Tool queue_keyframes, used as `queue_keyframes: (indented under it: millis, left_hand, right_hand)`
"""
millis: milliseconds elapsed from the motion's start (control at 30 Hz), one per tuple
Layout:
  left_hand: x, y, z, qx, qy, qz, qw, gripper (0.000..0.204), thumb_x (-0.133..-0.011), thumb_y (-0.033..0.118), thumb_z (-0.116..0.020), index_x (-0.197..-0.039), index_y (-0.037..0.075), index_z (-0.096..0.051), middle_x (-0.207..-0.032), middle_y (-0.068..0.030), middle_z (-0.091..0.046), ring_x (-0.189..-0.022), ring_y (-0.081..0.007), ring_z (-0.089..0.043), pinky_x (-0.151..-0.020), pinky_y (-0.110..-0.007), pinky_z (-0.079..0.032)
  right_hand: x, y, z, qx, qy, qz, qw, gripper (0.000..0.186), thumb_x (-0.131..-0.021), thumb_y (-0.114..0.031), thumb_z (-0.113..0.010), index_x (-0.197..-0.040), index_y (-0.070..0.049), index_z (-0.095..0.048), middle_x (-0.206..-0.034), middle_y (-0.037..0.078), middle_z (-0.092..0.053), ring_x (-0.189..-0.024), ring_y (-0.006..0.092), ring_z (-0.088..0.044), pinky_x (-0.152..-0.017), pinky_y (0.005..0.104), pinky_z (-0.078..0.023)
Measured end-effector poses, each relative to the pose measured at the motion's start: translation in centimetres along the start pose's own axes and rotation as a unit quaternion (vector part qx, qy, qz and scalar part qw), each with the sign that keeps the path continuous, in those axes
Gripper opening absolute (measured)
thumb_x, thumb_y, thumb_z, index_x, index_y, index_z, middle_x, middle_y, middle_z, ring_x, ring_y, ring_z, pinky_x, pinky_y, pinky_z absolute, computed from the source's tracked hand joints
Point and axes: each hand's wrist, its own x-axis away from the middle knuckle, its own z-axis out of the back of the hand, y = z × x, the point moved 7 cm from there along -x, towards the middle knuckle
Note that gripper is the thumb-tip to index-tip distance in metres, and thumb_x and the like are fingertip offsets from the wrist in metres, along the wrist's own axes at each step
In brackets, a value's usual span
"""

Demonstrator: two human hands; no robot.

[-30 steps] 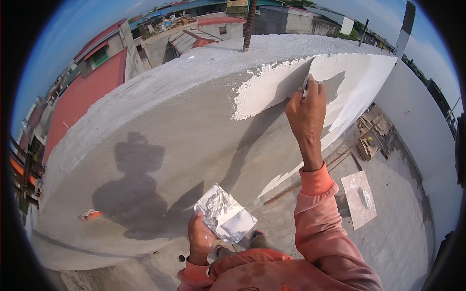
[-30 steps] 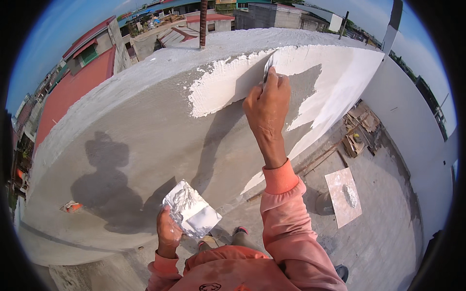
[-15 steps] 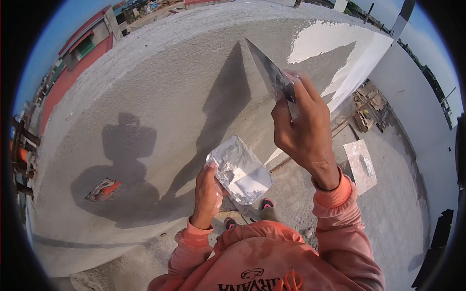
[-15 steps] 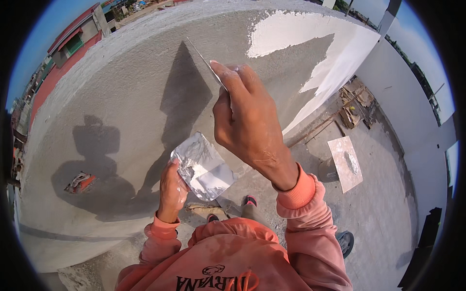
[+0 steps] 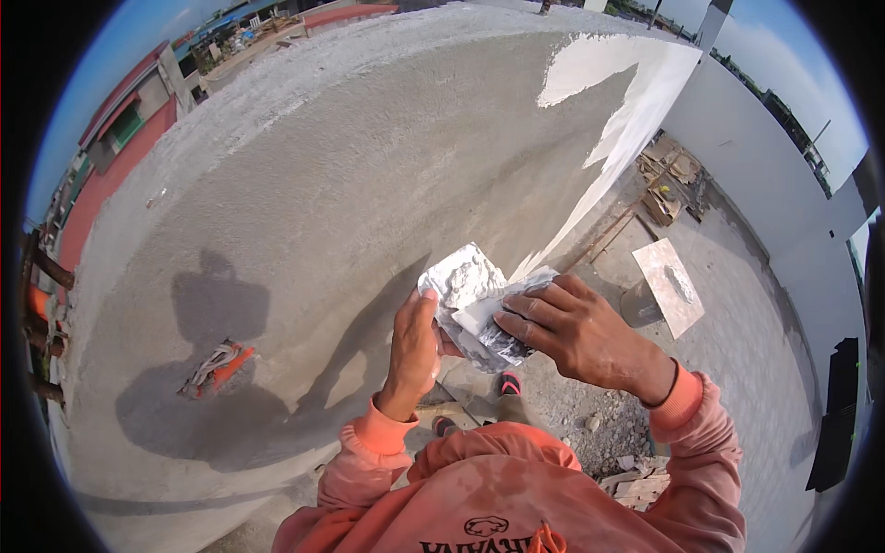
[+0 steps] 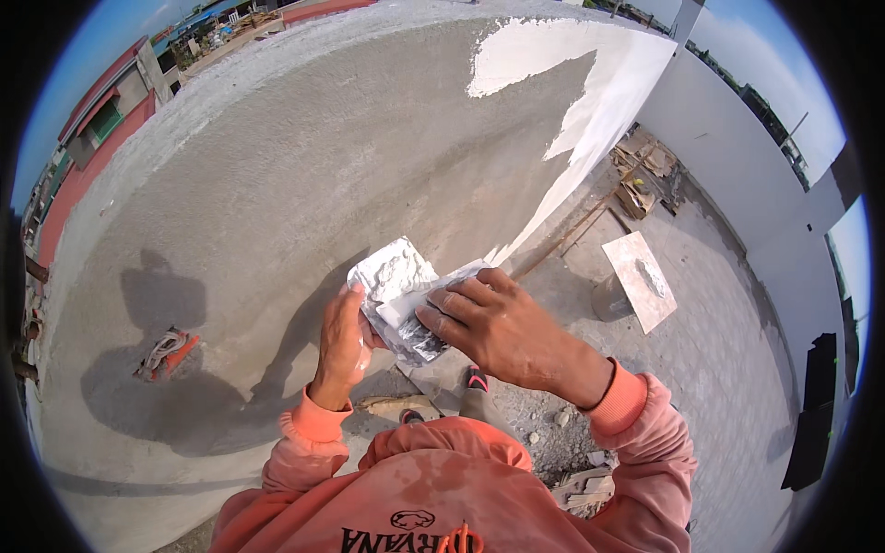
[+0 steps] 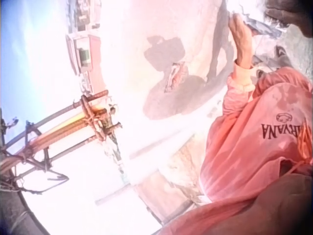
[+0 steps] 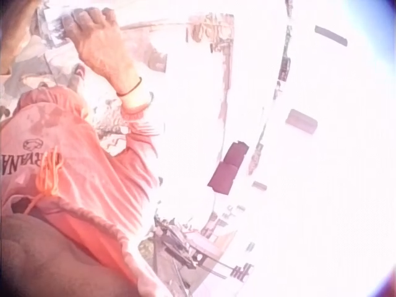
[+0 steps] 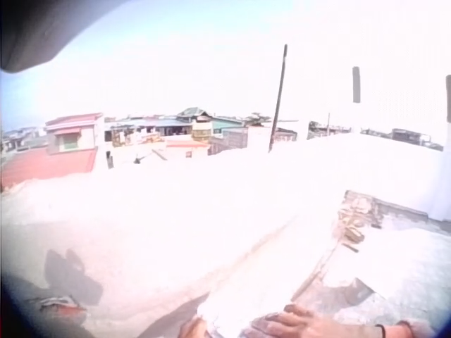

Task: The person applies wall filler to a concrete wall using a putty knife.

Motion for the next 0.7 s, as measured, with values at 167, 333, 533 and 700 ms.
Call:
queue_keyframes:
  millis: [167, 333, 533, 700]
  left_hand:
    - [-0.8, -0.8, -0.4, 0.007, 0.009, 0.003, 1.000, 0.045, -0.103, 0.030, -0.038, -0.131, -0.004, -0.047, -0.118, -0.0199, -0.064, -0.096, -0.0297, -0.072, -0.068, -0.042, -0.066]
    - [-1.9, -1.5, 0.5, 0.029, 0.009, 0.017, 0.999, 0.046, -0.102, 0.031, -0.042, -0.133, -0.002, -0.047, -0.125, -0.0186, -0.062, -0.106, -0.0287, -0.069, -0.076, -0.044, -0.064]
    - [-1.8, -0.4, 0.6, 0.011, 0.002, 0.016, 1.000, 0.043, -0.102, 0.028, -0.040, -0.134, -0.001, -0.045, -0.125, -0.0186, -0.061, -0.103, -0.0282, -0.070, -0.074, -0.043, -0.065]
    - [-0.5, -1.7, 1.6, 0.026, -0.016, 0.028, 0.999, 0.050, -0.101, 0.033, -0.044, -0.136, -0.002, -0.045, -0.125, -0.0181, -0.062, -0.103, -0.0295, -0.069, -0.076, -0.045, -0.064]
  right_hand:
    - [-0.2, 1.6, -0.5, -0.058, -0.087, 0.040, 0.994, 0.048, -0.077, -0.008, -0.064, -0.125, -0.009, -0.063, -0.112, 0.007, -0.065, -0.107, 0.0236, -0.061, -0.090, 0.0388, -0.048]
    - [-0.5, 5.1, 1.1, -0.240, -0.175, 0.027, 0.954, 0.044, -0.076, 0.002, -0.064, -0.119, -0.004, -0.066, -0.110, 0.013, -0.068, -0.105, 0.0322, -0.063, -0.090, 0.0430, -0.049]
    - [2.8, 13.3, 3.6, -0.468, 0.102, -0.278, 0.833, 0.021, -0.098, -0.015, -0.063, -0.110, 0.003, -0.068, -0.091, -0.001, -0.068, -0.081, 0.0081, -0.059, -0.077, 0.0281, -0.049]
    - [0.4, 19.8, 3.8, -0.453, 0.437, -0.340, 0.698, 0.024, -0.099, -0.014, -0.057, -0.115, 0.004, -0.063, -0.097, 0.001, -0.067, -0.084, 0.0079, -0.058, -0.076, 0.0274, -0.048]
